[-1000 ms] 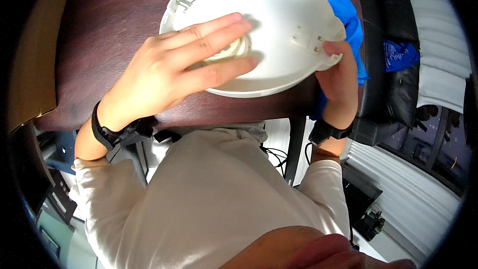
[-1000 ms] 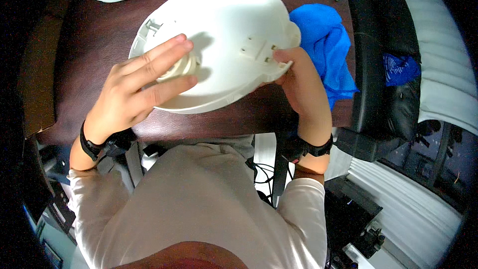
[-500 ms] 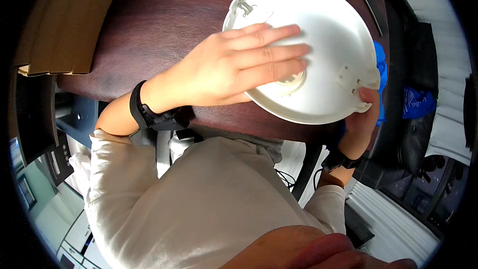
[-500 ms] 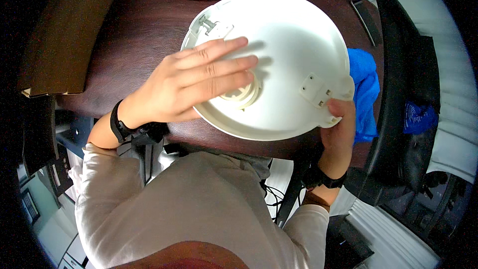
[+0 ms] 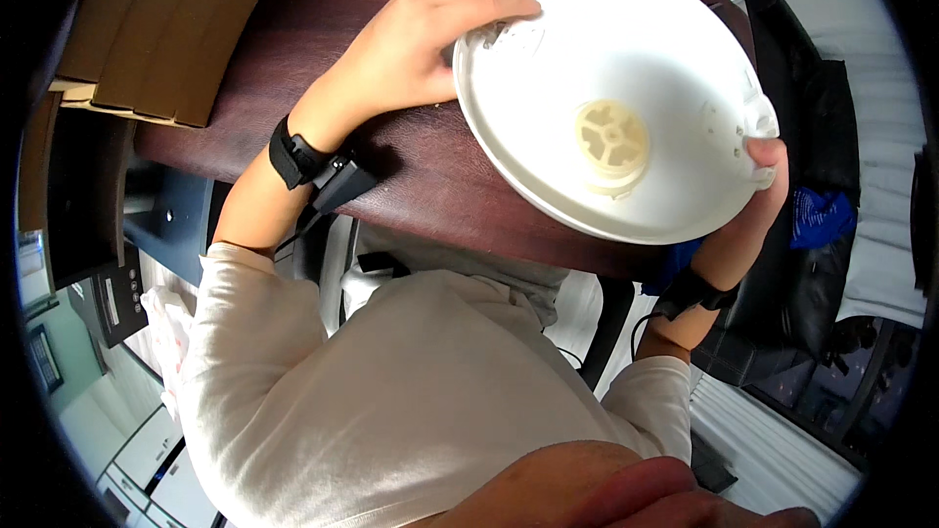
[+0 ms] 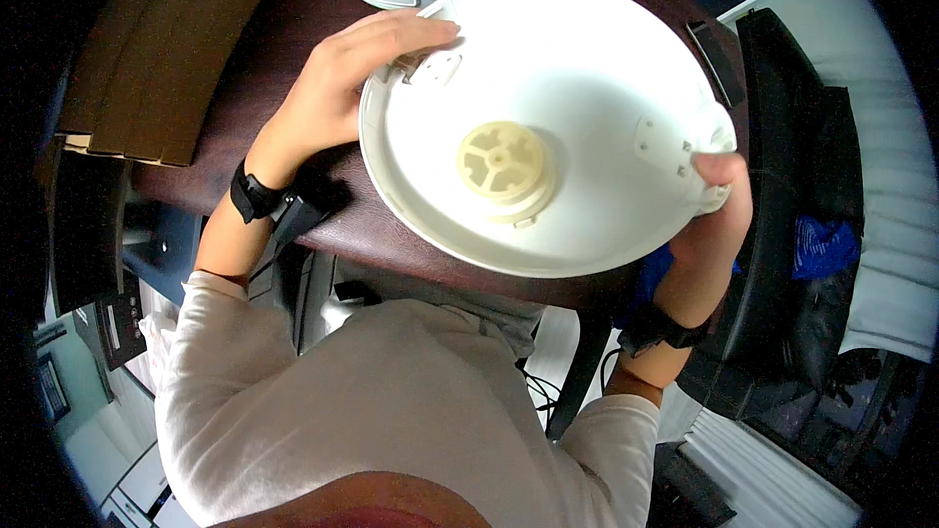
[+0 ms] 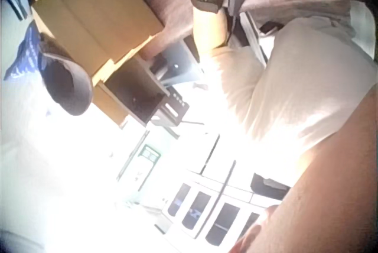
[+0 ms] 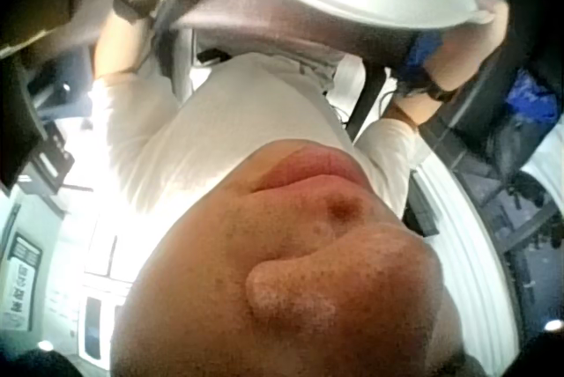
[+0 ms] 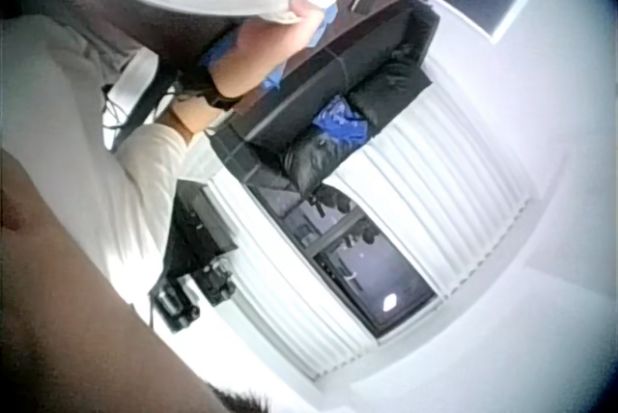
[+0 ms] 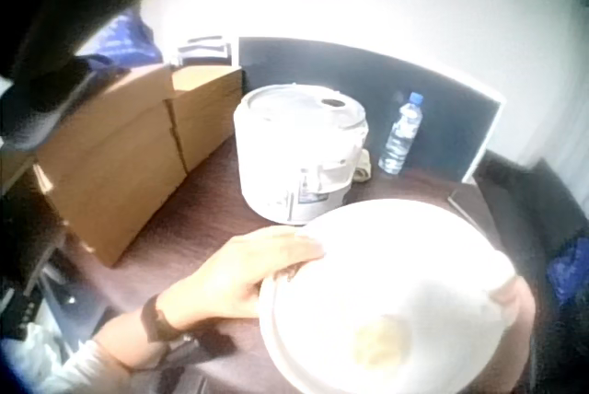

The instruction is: The person uses a screwdriver to remove screws from a white circular appliance base, then wipes the interior with a blue cloth. They reattach a white plastic cover and continue to clean and inspect the device.

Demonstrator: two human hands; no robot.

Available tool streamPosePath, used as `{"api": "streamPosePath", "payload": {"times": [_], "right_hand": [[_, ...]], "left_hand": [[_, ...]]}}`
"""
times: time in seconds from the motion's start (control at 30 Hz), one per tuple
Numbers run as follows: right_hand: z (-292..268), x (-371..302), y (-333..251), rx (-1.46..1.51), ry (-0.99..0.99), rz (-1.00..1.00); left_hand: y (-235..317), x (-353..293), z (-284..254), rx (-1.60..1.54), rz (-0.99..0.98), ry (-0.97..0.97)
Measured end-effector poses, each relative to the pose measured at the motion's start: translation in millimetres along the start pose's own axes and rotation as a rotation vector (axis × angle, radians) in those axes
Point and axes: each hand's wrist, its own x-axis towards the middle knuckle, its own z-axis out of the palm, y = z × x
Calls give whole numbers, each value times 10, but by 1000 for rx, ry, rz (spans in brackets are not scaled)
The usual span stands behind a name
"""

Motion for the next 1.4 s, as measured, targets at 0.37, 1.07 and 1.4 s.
{"api": "streamPosePath", "payload": {"times": [0.37, 1.07, 1.4], "right_hand": [[384, 403, 26, 43, 129, 148], [249, 977, 306, 115, -185, 663], [743, 694, 474, -314, -203, 213]], "left_hand": [[-15, -72, -22, -273, -254, -1], [77, -18, -281, -613, -837, -231], [109, -30, -170, -748, -925, -109]]}}
